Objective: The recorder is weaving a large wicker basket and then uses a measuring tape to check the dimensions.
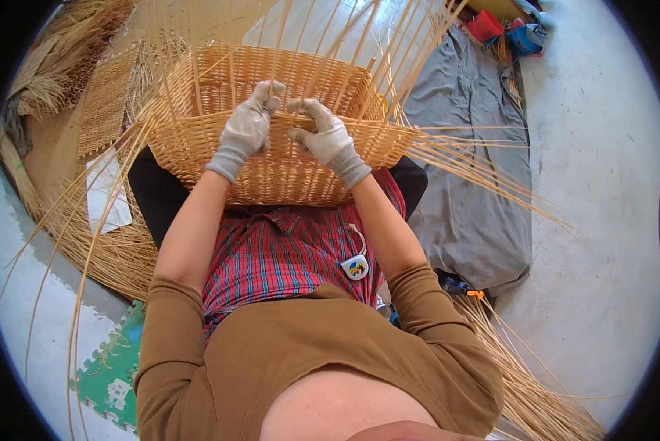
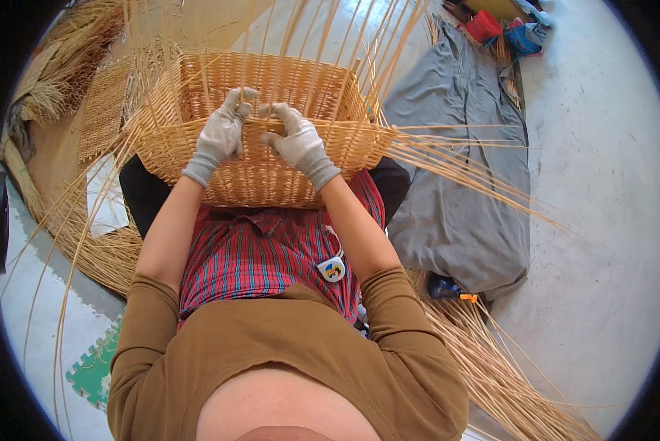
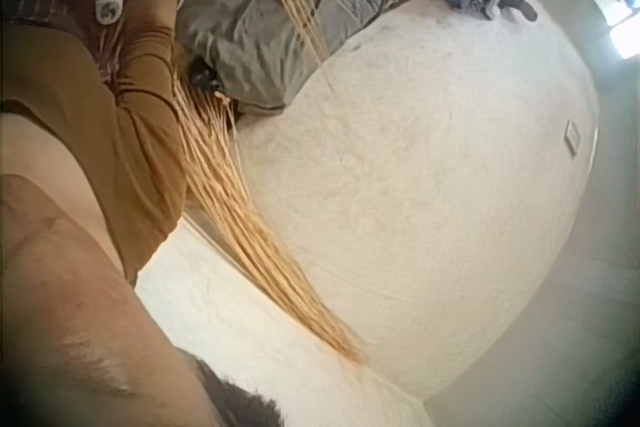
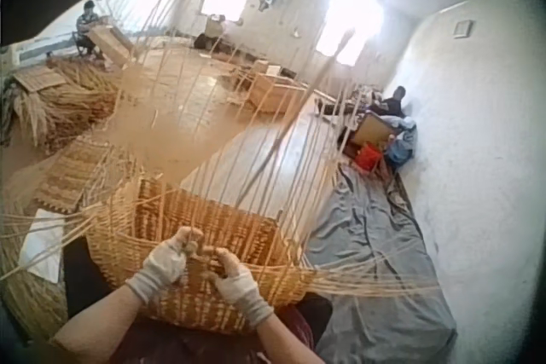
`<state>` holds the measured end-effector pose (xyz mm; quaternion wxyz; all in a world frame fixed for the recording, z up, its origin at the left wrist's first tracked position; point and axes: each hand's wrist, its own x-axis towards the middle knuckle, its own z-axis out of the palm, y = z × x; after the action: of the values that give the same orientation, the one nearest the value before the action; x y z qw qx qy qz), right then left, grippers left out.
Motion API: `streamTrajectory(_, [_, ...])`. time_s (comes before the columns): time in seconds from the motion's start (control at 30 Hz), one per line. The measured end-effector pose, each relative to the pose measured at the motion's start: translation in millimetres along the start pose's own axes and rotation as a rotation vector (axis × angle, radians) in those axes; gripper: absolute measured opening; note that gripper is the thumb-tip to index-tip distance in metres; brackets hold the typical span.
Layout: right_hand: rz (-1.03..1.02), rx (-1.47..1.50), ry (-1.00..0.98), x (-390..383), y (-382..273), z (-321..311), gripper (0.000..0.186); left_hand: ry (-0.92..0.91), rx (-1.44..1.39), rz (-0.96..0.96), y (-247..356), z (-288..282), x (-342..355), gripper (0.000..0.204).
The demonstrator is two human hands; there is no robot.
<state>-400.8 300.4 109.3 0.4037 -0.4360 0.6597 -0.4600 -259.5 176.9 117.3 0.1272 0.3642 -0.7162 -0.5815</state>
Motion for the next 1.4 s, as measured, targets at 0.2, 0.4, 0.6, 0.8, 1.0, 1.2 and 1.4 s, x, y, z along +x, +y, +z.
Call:
streamTrajectory(0.2, [0.158,0.32,0.22,-50,19,17,0.057,-0.034,-0.091,-0.004,0,-11,-11,0.038])
streamTrajectory(0.4, [-0.717,-0.126,0.56,42,-56,5,0.051,0.036,-0.037,0.002,1,3,-5,0.023])
streamTrajectory(0.6, [-0.196,0.266,0.587,-15,50,-67,0.047,0.055,-0.06,-0.071,3,11,2,0.022])
streamTrajectory(0.8, [-0.195,0.312,0.651,-58,35,-49,0.039,0.538,0.22,0.667,25,62,-23,0.047])
streamTrajectory(1.0, [-0.252,-0.581,0.472,-24,62,-68,0.056,0.068,0.162,0.083,0,92,41,0.021])
streamTrajectory(1.2, [-0.176,0.113,0.439,-37,51,-58,0.037,0.017,-0.026,-0.098,43,84,18,0.023])
streamTrajectory(1.4, [0.333,0.308,0.31,-73,32,-52,0.025,0.117,-0.168,0.141,33,95,-8,0.033])
